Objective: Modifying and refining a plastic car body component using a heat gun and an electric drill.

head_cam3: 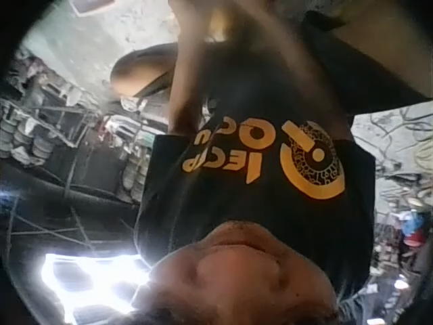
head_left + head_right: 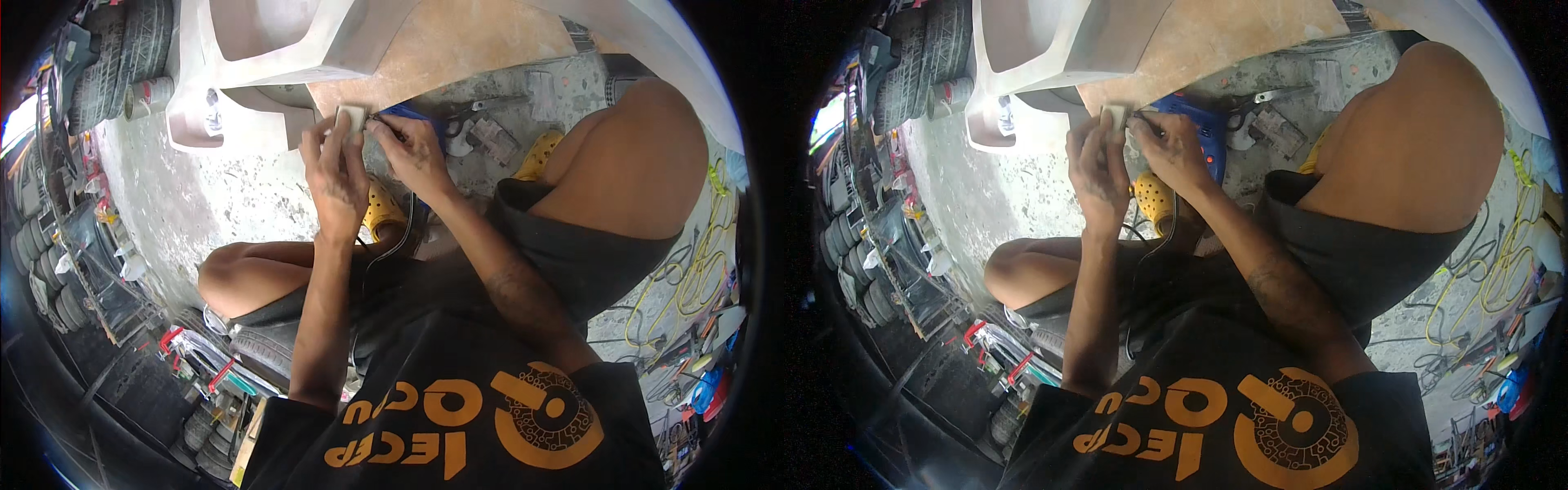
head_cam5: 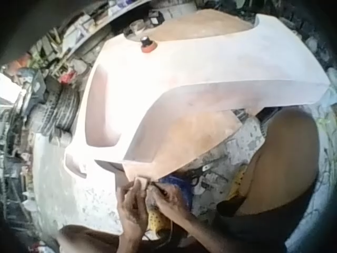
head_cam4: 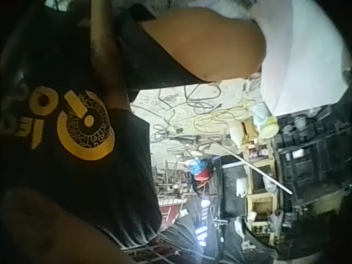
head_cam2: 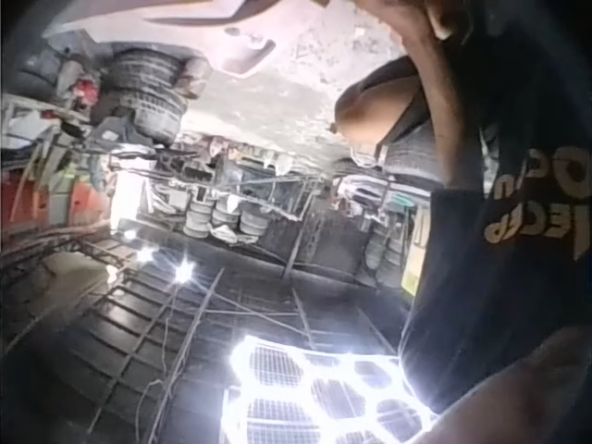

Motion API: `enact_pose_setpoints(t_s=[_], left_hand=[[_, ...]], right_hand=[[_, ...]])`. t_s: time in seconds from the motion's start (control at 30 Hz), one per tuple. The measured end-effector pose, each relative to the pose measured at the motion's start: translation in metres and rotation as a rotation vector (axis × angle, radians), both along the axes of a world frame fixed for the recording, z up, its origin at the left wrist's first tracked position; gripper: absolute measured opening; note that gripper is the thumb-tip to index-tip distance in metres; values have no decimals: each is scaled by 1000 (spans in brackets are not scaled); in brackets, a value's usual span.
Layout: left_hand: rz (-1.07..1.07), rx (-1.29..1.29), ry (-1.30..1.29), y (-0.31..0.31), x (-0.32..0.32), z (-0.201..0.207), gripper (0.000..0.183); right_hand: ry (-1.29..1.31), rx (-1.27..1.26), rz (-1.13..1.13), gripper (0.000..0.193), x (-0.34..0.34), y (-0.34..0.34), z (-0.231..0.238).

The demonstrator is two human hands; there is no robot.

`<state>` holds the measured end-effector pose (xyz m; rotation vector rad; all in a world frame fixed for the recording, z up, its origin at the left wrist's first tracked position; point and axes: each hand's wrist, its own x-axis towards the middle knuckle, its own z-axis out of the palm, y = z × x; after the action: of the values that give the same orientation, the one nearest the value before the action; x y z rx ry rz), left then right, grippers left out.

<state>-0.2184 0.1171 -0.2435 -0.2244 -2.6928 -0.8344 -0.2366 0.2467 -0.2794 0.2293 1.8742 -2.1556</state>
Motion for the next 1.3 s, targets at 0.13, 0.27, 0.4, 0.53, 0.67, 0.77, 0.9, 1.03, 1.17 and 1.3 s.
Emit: enact_pose_setpoints(t_s=[0.13, 0.27, 0.4, 0.53, 0.67, 0.77, 0.9, 1.03, 1.17, 1.3], left_hand=[[7, 38, 32, 6, -18, 4, 30], [12, 74, -33, 2, -4, 1, 30], [32, 82, -17, 3, -1, 2, 30], [44, 67, -34, 8, -14, 4, 29], [18, 29, 27, 3, 0, -2, 29], [-16, -65, 63, -1, -10, -2, 29], [-26, 30, -9, 2, -2, 1, 29], [-19, -21, 10, 2, -18, 8, 28], [191, 183, -102, -7, -3, 17, 24], [105, 158, -137, 2, 4, 26, 28]], right_hand=[[37, -70, -28, 31, -2, -1, 3], [28, -56, -27, 30, 2, -3, -2], [-16, -12, 8, 29, 5, 0, 7], [-34, -68, -16, 28, 4, -1, 5], [-14, -57, -29, 27, 7, 0, 2], [-24, -95, -30, 26, 3, -4, 6], [-26, -81, -24, 26, 2, 5, 8], [76, -78, -55, 27, 3, -3, 3], [14, -14, 16, 27, 0, 3, 1], [43, -30, -13, 28, 4, 4, -3]])
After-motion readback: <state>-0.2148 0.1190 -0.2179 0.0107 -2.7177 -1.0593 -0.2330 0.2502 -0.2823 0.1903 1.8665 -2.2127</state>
